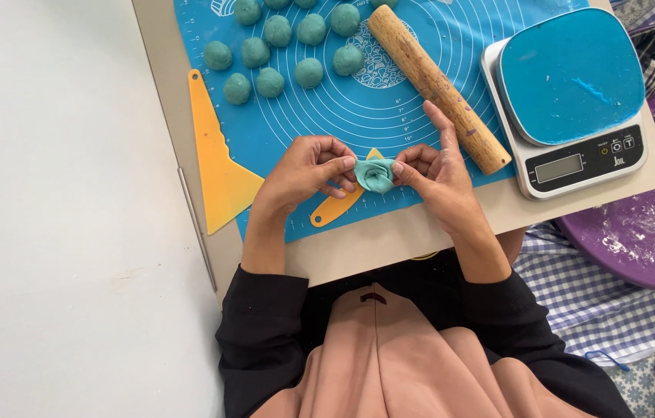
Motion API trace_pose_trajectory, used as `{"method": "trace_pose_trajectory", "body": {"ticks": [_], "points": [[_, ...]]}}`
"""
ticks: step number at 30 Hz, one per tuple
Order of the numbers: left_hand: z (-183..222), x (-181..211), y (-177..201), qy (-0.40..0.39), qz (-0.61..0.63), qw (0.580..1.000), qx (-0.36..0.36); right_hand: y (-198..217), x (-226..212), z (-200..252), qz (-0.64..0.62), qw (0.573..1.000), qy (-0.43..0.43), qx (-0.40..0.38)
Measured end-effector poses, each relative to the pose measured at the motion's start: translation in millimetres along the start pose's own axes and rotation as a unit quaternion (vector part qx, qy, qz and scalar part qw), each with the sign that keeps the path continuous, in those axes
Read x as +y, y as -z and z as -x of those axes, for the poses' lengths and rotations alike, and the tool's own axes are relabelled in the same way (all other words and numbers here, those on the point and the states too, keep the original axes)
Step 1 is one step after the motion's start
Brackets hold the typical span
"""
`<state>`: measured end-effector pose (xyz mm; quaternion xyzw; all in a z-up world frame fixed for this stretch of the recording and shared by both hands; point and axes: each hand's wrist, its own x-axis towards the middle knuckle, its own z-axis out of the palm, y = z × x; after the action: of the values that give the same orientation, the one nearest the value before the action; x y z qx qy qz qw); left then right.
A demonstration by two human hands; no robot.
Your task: Rolling out blue dough and shaping it into decorative roses using a rolling pin and plastic cutting tools.
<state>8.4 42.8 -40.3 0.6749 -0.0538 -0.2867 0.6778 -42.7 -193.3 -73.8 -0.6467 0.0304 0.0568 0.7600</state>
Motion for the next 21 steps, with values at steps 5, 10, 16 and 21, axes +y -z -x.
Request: {"method": "trace_pose_trajectory", "body": {"ticks": [5,10,16,21], "points": [[0,2,-1,0.016,-0.004,1.0,-0.002,0,0,1,-0.003,1.0,-0.002,0.001],[7,13,0,0.025,-0.026,0.999,0.007,1,-2,1,-0.003,1.0,-0.005,0.0],[14,19,-3,0.033,-0.08,0.994,-0.063,0,-3,3,0.003,1.0,-0.005,-0.001],[12,18,-5,0.009,-0.08,0.996,-0.036,-1,0,5,0.004,1.0,0.002,-0.003]]}}
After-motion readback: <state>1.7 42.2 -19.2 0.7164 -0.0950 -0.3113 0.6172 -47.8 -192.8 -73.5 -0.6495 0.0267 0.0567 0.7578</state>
